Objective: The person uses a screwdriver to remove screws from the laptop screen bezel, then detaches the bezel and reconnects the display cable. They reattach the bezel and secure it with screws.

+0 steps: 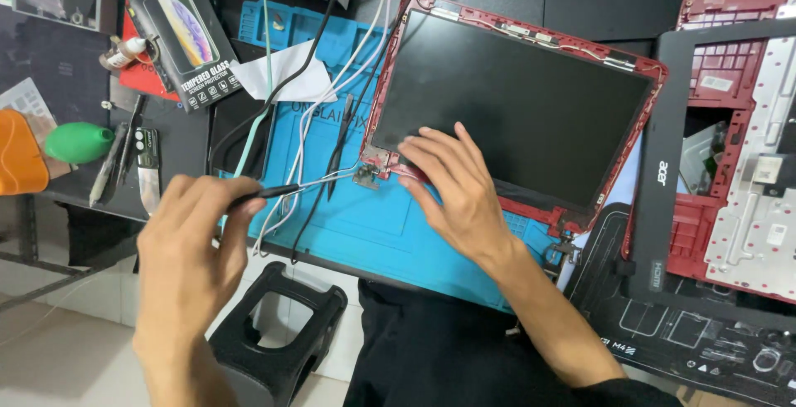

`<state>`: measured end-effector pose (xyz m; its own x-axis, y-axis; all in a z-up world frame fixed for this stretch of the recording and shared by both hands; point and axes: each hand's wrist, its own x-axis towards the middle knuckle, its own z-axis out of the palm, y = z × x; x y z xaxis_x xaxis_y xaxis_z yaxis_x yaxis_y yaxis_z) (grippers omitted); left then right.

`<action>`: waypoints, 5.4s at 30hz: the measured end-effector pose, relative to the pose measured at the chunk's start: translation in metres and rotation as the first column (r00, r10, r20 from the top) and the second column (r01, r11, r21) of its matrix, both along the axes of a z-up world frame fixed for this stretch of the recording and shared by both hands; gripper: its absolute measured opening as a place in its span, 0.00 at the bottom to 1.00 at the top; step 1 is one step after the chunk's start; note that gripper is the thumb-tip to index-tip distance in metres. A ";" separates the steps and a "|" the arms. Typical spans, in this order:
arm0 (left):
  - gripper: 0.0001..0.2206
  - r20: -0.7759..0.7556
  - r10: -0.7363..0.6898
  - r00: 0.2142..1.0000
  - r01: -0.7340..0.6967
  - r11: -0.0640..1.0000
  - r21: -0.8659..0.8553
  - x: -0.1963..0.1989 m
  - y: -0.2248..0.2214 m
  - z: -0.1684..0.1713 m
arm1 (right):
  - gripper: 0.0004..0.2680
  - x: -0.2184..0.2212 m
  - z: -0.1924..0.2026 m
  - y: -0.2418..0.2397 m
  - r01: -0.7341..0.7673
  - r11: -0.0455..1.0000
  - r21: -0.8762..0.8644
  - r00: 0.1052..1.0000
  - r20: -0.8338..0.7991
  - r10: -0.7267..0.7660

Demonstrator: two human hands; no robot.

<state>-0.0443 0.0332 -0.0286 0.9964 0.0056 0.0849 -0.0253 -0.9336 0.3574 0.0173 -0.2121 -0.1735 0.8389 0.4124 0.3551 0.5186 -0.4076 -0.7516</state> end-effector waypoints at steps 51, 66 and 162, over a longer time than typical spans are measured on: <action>0.08 0.052 -0.051 0.997 0.061 0.970 -0.234 -0.015 0.006 -0.039 | 0.09 0.001 0.006 -0.008 -0.203 0.939 0.276 0.975 -0.030 0.219; 0.08 0.044 -0.043 0.998 0.051 0.979 -0.197 -0.015 0.005 -0.035 | 0.07 0.002 0.012 -0.007 -0.142 0.932 0.335 0.980 -0.084 0.179; 0.08 -0.177 -0.321 0.930 0.367 0.833 0.415 0.040 -0.041 0.031 | 0.17 -0.002 -0.006 -0.001 -0.159 0.951 -0.266 0.974 0.114 0.195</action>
<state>-0.0046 -0.0075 0.0029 0.9301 -0.3539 -0.0980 -0.3608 -0.9305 -0.0637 0.0151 -0.2133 -0.1792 0.6945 0.6414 0.3261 0.6907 -0.4673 -0.5519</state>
